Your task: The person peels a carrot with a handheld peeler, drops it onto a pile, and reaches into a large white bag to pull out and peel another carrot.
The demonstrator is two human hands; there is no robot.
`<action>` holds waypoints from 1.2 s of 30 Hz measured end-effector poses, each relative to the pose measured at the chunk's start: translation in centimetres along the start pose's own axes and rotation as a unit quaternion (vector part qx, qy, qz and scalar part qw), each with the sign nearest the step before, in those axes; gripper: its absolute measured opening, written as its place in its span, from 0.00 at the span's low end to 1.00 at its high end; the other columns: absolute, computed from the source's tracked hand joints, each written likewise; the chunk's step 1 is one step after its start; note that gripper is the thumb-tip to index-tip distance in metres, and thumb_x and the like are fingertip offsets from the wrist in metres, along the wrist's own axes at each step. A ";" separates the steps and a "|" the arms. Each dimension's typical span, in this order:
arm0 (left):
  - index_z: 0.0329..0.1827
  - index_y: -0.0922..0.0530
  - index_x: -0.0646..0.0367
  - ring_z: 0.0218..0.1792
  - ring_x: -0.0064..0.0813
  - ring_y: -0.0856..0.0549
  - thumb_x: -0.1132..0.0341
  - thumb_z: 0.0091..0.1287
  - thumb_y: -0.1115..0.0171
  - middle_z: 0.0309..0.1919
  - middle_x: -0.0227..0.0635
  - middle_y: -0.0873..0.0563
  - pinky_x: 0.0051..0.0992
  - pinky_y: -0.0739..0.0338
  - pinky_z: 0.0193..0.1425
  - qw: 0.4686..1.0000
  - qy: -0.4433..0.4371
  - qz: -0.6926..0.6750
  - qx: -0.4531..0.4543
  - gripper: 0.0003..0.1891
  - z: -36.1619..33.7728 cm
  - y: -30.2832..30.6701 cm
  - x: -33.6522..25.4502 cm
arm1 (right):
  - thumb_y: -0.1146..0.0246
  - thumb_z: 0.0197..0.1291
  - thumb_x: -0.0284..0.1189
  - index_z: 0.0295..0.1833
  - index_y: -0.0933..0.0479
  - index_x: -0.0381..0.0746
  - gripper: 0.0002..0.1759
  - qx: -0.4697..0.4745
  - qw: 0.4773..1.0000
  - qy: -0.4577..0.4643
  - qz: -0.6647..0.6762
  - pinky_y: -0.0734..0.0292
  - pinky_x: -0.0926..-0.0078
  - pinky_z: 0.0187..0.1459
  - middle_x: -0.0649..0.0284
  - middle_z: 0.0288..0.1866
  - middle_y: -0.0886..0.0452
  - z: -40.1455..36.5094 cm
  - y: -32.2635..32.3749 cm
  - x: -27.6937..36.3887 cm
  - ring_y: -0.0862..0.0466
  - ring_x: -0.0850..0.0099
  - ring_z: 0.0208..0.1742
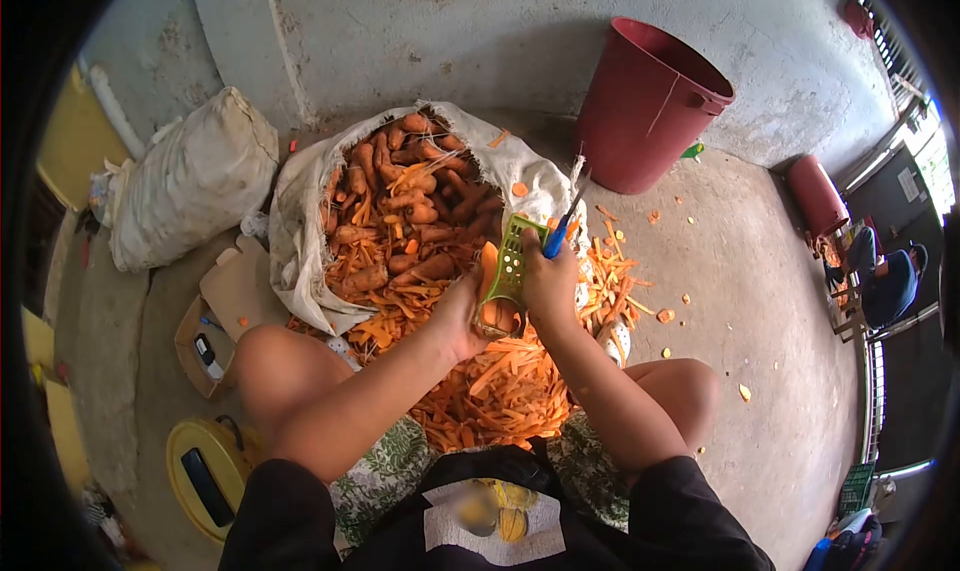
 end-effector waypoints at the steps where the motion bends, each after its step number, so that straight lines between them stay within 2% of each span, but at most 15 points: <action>1: 0.46 0.31 0.58 0.36 0.27 0.19 0.58 0.70 0.64 0.36 0.34 0.21 0.28 0.21 0.38 1.000 0.001 0.000 0.000 0.16 0.0 -0.2 0.0 | 0.45 0.60 0.33 0.30 0.33 0.35 0.12 0.001 1.000 -0.003 -0.025 0.40 0.79 0.22 0.71 0.17 0.35 0.0 0.0 -0.1 0.38 0.82 0.20; 3: 0.46 0.31 0.57 0.35 0.26 0.19 0.58 0.70 0.64 0.36 0.33 0.21 0.28 0.21 0.39 1.000 -0.012 -0.008 -0.014 0.16 -0.5 -1.1 -0.1 | 0.45 0.60 0.32 0.30 0.33 0.35 0.12 0.002 0.999 -0.006 -0.049 0.40 0.78 0.22 0.70 0.17 0.36 0.2 0.0 -0.7 0.37 0.81 0.20; 5: 0.46 0.31 0.57 0.35 0.26 0.20 0.58 0.70 0.64 0.36 0.33 0.21 0.27 0.21 0.38 0.999 -0.025 0.001 -0.025 0.16 -0.2 -0.6 0.1 | 0.46 0.60 0.31 0.25 0.34 0.37 0.13 -0.058 0.996 0.056 -0.049 0.42 0.80 0.20 0.72 0.16 0.36 0.6 0.0 -1.5 0.39 0.83 0.18; 9: 0.46 0.31 0.57 0.34 0.25 0.20 0.58 0.70 0.65 0.36 0.32 0.21 0.26 0.21 0.37 0.997 -0.036 0.040 -0.054 0.16 0.3 0.3 0.4 | 0.46 0.60 0.30 0.26 0.33 0.36 0.12 -0.073 0.989 0.082 -0.099 0.42 0.79 0.21 0.71 0.15 0.36 0.2 0.2 -1.2 0.39 0.82 0.19; 15: 0.45 0.30 0.57 0.32 0.22 0.20 0.58 0.70 0.65 0.34 0.32 0.21 0.24 0.21 0.36 0.992 -0.019 0.124 -0.022 0.16 0.2 0.3 0.6 | 0.47 0.60 0.31 0.28 0.32 0.35 0.11 -0.110 0.976 0.116 -0.148 0.41 0.78 0.22 0.69 0.16 0.36 0.8 0.5 -1.9 0.39 0.82 0.20; 17: 0.45 0.30 0.58 0.32 0.22 0.20 0.57 0.70 0.64 0.33 0.31 0.21 0.24 0.21 0.36 0.989 0.001 0.146 -0.039 0.16 -0.5 -0.4 1.2 | 0.46 0.59 0.33 0.28 0.33 0.33 0.14 -0.149 0.969 0.122 -0.155 0.38 0.67 0.23 0.54 0.17 0.31 1.8 1.2 -1.9 0.35 0.63 0.18; 22: 0.42 0.29 0.58 0.30 0.20 0.19 0.57 0.70 0.63 0.30 0.30 0.21 0.23 0.22 0.34 0.973 0.054 0.221 -0.043 0.16 -1.6 -1.3 1.4 | 0.47 0.60 0.34 0.31 0.30 0.33 0.14 -0.170 0.963 0.120 -0.173 0.37 0.65 0.25 0.53 0.18 0.30 4.5 2.5 -3.0 0.31 0.61 0.19; 26: 0.45 0.30 0.60 0.29 0.20 0.19 0.55 0.70 0.63 0.30 0.32 0.21 0.23 0.22 0.33 0.949 0.113 0.294 -0.019 0.18 -3.2 -2.1 1.9 | 0.48 0.60 0.35 0.29 0.30 0.34 0.14 -0.355 0.902 0.163 -0.185 0.36 0.67 0.24 0.56 0.18 0.28 9.3 7.5 -5.4 0.30 0.64 0.19; 28: 0.50 0.32 0.62 0.30 0.20 0.20 0.53 0.70 0.64 0.29 0.34 0.22 0.22 0.23 0.34 0.931 0.122 0.343 -0.014 0.21 -4.2 -2.8 2.4 | 0.47 0.60 0.32 0.27 0.30 0.33 0.14 -0.331 0.944 0.007 0.013 0.37 0.75 0.23 0.65 0.18 0.28 12.1 11.0 -7.6 0.31 0.78 0.19; 29: 0.54 0.35 0.63 0.33 0.21 0.20 0.50 0.69 0.63 0.32 0.35 0.22 0.21 0.23 0.36 0.930 0.104 0.349 0.049 0.24 -3.5 -1.8 2.3 | 0.47 0.60 0.32 0.27 0.30 0.33 0.14 -0.331 0.943 0.006 0.015 0.37 0.75 0.23 0.65 0.18 0.28 12.0 10.9 -7.4 0.31 0.78 0.19; 30: 0.54 0.35 0.63 0.33 0.21 0.20 0.50 0.69 0.63 0.32 0.35 0.22 0.21 0.23 0.36 0.930 0.104 0.349 0.048 0.24 -3.1 -0.9 1.9 | 0.47 0.60 0.33 0.27 0.30 0.33 0.14 -0.314 0.949 0.030 -0.017 0.37 0.76 0.22 0.66 0.18 0.28 11.7 10.8 -6.6 0.32 0.79 0.19; 31: 0.54 0.35 0.63 0.34 0.22 0.20 0.50 0.68 0.62 0.34 0.36 0.22 0.21 0.23 0.37 0.928 0.056 0.366 0.048 0.24 -2.7 -0.5 1.1 | 0.47 0.60 0.33 0.27 0.29 0.34 0.14 -0.295 0.953 0.055 -0.050 0.38 0.76 0.22 0.68 0.18 0.29 11.4 10.8 -5.7 0.33 0.80 0.18; 32: 0.55 0.35 0.63 0.35 0.22 0.21 0.49 0.68 0.61 0.36 0.36 0.22 0.22 0.23 0.38 0.923 0.008 0.381 0.048 0.25 -2.4 -0.3 0.2 | 0.46 0.60 0.33 0.26 0.30 0.34 0.14 -0.258 0.964 0.058 -0.009 0.40 0.78 0.21 0.70 0.18 0.31 10.8 9.7 -5.3 0.35 0.81 0.18; 34: 0.57 0.37 0.63 0.37 0.23 0.21 0.51 0.68 0.59 0.39 0.37 0.23 0.22 0.24 0.40 0.919 0.009 0.393 0.029 0.25 -2.5 -0.5 -1.0 | 0.46 0.60 0.33 0.25 0.31 0.35 0.15 -0.221 0.968 0.107 -0.052 0.41 0.80 0.21 0.71 0.18 0.33 9.0 7.6 -3.4 0.36 0.83 0.19; 36: 0.59 0.39 0.63 0.41 0.23 0.22 0.53 0.67 0.57 0.41 0.37 0.24 0.22 0.26 0.45 0.897 -0.037 0.440 0.030 0.25 -2.8 -0.9 -1.8 | 0.47 0.60 0.32 0.28 0.31 0.34 0.13 -0.168 0.981 0.097 -0.030 0.38 0.77 0.23 0.68 0.18 0.33 7.7 6.3 -2.6 0.35 0.81 0.20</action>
Point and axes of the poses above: each hand's wrist, its own z-axis towards the middle knuckle, its own y-axis out of the back of the hand, x = y × z, the point moved 3 cm from there along z, towards the middle knuckle
